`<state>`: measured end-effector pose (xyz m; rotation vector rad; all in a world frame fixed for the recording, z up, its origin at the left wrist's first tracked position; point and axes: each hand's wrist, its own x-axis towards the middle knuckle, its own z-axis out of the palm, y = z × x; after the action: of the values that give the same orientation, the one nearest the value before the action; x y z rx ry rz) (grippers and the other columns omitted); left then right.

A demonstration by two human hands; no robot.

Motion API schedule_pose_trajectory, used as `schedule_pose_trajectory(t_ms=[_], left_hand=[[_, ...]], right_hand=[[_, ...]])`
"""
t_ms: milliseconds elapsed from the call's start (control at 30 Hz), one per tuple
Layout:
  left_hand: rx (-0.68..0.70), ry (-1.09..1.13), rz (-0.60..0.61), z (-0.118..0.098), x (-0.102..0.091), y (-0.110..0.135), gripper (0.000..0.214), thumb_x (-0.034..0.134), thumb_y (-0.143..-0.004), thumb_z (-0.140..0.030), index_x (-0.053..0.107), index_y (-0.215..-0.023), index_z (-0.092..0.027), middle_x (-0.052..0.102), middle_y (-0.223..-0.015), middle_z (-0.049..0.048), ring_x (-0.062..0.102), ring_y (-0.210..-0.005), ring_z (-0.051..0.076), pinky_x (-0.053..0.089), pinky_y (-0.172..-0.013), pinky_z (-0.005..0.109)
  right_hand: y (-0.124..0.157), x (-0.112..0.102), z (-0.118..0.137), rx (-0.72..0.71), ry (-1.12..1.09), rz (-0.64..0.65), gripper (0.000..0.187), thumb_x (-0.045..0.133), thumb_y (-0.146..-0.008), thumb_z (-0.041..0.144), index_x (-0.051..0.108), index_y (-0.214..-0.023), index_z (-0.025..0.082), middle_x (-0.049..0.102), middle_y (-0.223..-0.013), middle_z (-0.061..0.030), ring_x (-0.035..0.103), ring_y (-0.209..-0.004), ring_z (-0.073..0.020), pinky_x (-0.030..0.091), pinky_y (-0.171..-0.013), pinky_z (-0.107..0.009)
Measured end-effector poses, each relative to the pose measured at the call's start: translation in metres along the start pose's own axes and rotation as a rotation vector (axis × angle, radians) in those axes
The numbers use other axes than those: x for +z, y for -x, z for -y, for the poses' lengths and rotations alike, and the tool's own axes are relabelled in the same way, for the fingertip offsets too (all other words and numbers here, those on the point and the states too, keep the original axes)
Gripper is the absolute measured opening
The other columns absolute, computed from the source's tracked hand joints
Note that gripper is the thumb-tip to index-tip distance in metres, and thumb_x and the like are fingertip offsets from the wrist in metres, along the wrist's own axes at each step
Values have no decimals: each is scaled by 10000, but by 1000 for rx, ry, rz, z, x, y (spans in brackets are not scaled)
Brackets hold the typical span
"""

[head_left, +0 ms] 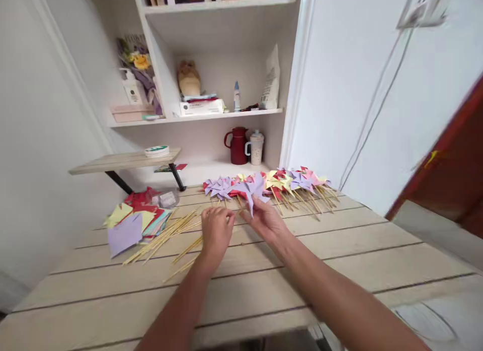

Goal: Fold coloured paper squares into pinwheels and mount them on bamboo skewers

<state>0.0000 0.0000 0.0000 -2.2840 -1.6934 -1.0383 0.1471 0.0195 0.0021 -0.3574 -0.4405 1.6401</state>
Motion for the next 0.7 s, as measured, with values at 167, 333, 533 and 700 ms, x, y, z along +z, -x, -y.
schedule_pose_trajectory(t_ms=[167,333,533,700], left_hand=[[-52,-50,47,-8,22,8,117,578,-913,-200,691,-888,-193,729,-919,60,634,-942,238,368,-901,397],[1,-39,99,-12,33,16,307,560,-919,-183,619,-1220,-180,690,-1125,111,602,-1085,275,384,-919,414],[-78,228,129,-3,40,16,265,546,-869,-93,724,-1049,-171,715,-902,116,650,-918,284,435,-868,412],[-116,418,82,13,40,15,305,508,-837,-47,751,-937,-201,733,-838,73,669,-799,208,492,-805,340]], right_hand=[[-9,-8,-5,-48,-12,-73,112,794,-744,131,701,-768,190,759,-714,23,689,-637,-144,599,-612,-266],[-10,-7,-15,-78,4,-98,114,794,-735,122,703,-730,192,744,-679,25,672,-612,-130,582,-602,-232],[-8,-5,-12,-57,-26,-136,108,786,-743,128,708,-745,203,751,-690,20,682,-623,-147,595,-603,-263],[-2,-1,-7,-68,-36,-73,131,809,-719,130,708,-756,204,753,-713,34,687,-645,-132,614,-663,-272]])
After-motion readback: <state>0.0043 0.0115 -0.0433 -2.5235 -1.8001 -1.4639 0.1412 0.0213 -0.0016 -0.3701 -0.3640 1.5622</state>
